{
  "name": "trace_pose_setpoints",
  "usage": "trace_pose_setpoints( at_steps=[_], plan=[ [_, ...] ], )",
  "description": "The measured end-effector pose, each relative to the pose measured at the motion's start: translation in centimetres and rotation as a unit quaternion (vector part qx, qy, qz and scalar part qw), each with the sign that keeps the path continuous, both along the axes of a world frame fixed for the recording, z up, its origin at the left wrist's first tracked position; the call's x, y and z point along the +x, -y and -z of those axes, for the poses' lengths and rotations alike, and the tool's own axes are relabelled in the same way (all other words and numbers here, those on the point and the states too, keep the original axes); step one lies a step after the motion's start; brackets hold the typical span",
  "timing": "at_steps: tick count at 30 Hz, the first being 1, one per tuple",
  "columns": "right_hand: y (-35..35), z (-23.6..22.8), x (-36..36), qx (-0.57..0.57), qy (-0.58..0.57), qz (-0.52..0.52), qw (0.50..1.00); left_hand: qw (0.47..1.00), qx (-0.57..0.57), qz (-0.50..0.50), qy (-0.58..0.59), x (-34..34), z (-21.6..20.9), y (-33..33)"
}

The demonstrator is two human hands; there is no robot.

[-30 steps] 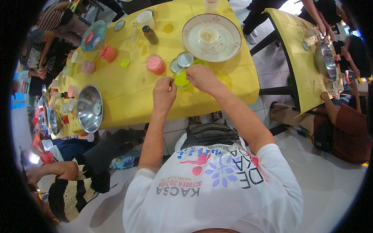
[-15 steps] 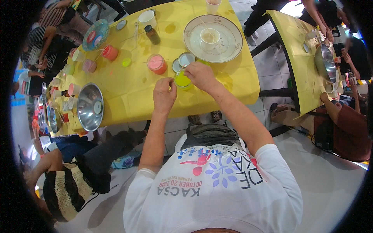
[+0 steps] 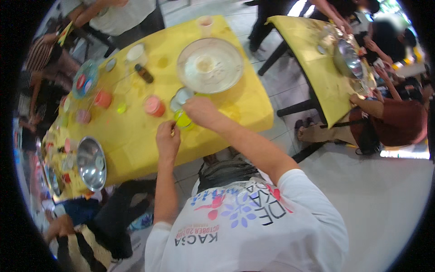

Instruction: The person assembles candles by placing wicks into small containers filled with colored wax. They use a thin stick to adjust the wick position and ensure it is centered within the container. The person handles multiple containers and wicks, working at a table with other people.

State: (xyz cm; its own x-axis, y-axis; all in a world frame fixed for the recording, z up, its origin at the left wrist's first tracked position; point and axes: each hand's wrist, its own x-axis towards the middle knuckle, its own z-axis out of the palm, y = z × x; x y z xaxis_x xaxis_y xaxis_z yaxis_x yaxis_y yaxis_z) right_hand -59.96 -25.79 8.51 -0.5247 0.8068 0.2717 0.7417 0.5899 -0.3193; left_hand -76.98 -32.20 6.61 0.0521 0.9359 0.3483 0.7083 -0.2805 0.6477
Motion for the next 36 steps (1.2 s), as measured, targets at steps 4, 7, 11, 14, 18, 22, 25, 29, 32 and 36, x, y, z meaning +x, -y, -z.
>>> trace_pose_setpoints(
  at_steps=[4, 7, 11, 14, 18, 22, 25, 29, 32, 36],
  plan=[
    [-0.3, 0.5, -0.1, 0.038, -0.005, 0.012, 0.999, 1.000, -0.018, -0.006, 0.001, 0.4, 0.1, -0.4],
    [0.9, -0.1, -0.4, 0.008, -0.003, 0.026, 1.000, 0.999, -0.039, -0.008, 0.008, 0.3, -0.2, -0.3],
    [1.7, -1.1, -0.2, -0.101, 0.027, 0.023, 0.994, 0.996, -0.075, -0.032, 0.023, 0.4, -0.6, 0.1],
    [1.7, -0.1, -0.1, -0.116, -0.036, 0.024, 0.992, 0.995, -0.086, -0.041, 0.025, -0.2, 0.1, 0.9],
    [1.5, 0.2, 0.4, -0.128, -0.057, 0.029, 0.990, 0.984, -0.162, -0.059, 0.050, -0.4, 1.1, 2.0],
    [1.2, 0.0, 0.3, -0.052, -0.011, 0.035, 0.998, 0.980, -0.152, -0.057, 0.113, 0.4, 2.5, 1.8],
    [1.3, -1.2, 0.4, -0.018, -0.001, 0.024, 1.000, 0.981, -0.134, -0.054, 0.129, 0.8, 3.7, 1.3],
    [1.8, -1.0, -0.2, -0.091, 0.006, 0.029, 0.995, 0.985, -0.097, -0.050, 0.132, 1.4, 4.5, 0.7],
    [1.9, -1.1, -0.1, -0.101, 0.006, 0.025, 0.995, 0.982, -0.086, -0.049, 0.163, 2.1, 4.6, 0.5],
    [2.2, -0.7, 0.3, -0.092, -0.013, 0.019, 0.995, 0.971, -0.079, -0.060, 0.216, 2.8, 4.9, 0.2]
  ],
)
